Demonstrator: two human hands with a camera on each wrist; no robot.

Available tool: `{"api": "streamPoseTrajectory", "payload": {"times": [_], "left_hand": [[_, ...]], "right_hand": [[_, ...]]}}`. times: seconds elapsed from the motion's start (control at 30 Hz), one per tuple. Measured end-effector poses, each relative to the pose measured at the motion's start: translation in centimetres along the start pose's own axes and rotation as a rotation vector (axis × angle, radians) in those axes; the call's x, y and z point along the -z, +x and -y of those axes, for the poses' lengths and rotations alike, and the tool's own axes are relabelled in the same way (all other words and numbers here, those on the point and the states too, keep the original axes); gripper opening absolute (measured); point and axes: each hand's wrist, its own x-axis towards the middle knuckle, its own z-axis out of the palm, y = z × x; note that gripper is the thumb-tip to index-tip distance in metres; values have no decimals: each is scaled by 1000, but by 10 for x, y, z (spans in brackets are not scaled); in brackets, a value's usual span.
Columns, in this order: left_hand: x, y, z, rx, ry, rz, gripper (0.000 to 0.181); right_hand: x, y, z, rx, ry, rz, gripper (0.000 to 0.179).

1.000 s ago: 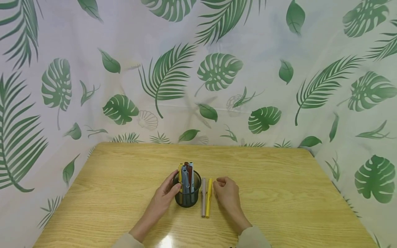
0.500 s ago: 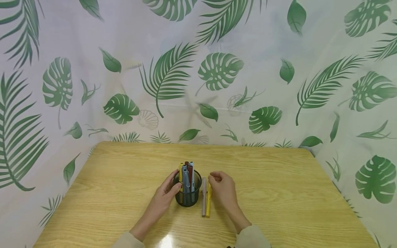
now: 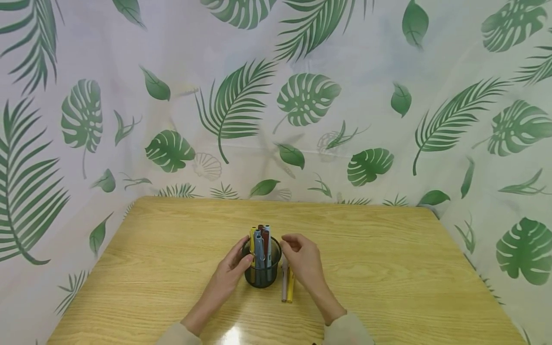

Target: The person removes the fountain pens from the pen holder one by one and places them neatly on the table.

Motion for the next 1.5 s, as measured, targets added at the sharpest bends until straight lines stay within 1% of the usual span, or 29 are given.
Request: {"api": "streamPoseTrajectory", "payload": {"times": [0.27, 0.37, 0.6, 0.7, 0.9, 1.13, 1.2, 1.4, 1.5], "left_hand": [[1, 0, -1, 2, -8, 4, 61], [1, -1, -1, 8, -15, 4, 61], [1, -2, -1, -3, -9, 7, 61], [1, -2, -2, 8, -14, 3, 61], [1, -2, -2, 11, -23, 5, 60], [1, -3, -2, -4, -34, 11, 59], [1, -3, -2, 6, -38, 12, 59], [1, -3, -3, 5, -14, 13, 60], [1, -3, -4, 6, -6, 12, 60]], "right_hand": [[-7, 5, 2, 55, 20, 44, 22], [-10, 6, 4, 59, 29, 63, 23], [-14, 5, 5, 68, 24, 80, 24], [-15, 5, 5, 75, 28, 88, 25], [-19, 10, 4, 80, 38, 95, 25], [-24, 16, 1, 90, 22, 94, 24], [-25, 17, 0, 100, 21, 101, 24], [-28, 19, -2, 119, 19, 127, 24], [-29, 21, -4, 114, 26, 136, 24]]}}
